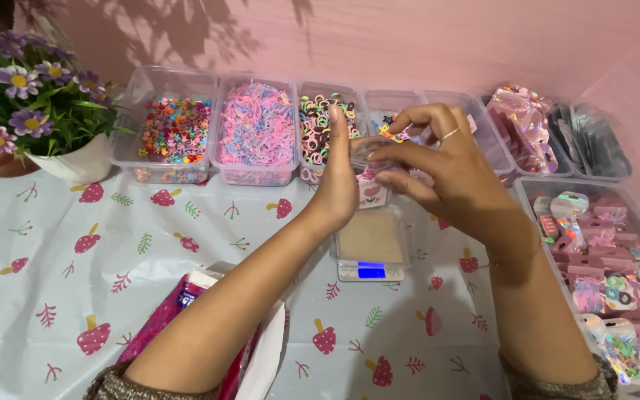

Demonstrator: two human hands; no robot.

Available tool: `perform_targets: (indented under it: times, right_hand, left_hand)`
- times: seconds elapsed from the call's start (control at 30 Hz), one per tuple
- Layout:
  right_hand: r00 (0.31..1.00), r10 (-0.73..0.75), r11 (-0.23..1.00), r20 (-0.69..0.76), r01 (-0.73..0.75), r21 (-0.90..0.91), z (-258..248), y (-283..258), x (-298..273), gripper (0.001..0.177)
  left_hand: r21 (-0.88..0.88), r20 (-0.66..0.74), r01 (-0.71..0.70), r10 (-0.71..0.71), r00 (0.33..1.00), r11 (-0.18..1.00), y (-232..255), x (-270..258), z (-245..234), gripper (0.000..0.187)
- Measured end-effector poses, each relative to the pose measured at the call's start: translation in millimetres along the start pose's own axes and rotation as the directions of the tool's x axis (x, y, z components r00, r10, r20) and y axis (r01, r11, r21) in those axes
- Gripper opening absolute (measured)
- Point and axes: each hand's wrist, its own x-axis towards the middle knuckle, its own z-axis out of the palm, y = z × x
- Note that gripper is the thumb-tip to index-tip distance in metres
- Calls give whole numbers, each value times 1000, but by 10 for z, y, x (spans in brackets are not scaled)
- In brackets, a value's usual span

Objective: Sort and pack small decorative accessories into containers and weigh them on a digital scale.

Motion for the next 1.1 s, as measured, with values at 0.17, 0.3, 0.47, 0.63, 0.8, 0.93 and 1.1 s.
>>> perform_targets:
  times: [0.17,0.3,0.47,0.63,0.8,0.93,1.1]
  right_hand:
    - [997,-20,994,-76,28,102,68,81,-132,35]
    - [999,8,978,-53,3,207,102,-1,-224,21]
    - [993,116,944,-29,-101,314,93,-101,-450,11]
    - [954,272,867,-129,-185,463,64,-240,-702,13]
    - [865,457,820,-205,-321,474,70,-131,-982,10]
    - [779,617,675,-113,-449,585,225,-54,-1218,24]
    - [618,767,410,173,-679,609,177,-294,-1160,46]
  left_hand:
    - [300,-25,25,-19,1000,954,128,-141,120,101]
    - [472,72,-82,54,996,878,-10,-229,112,98]
    - [484,159,-128,57,986,866,-66,-329,204,90]
    - [567,181,-209,127,975,797,-254,-398,274,80]
    - [715,363,-430,232,902,552,-294,-445,175,54]
    - [806,452,-521,275,848,282,-93,-672,254,33]
    - [823,307,-394,263,915,409,-187,-905,197,18]
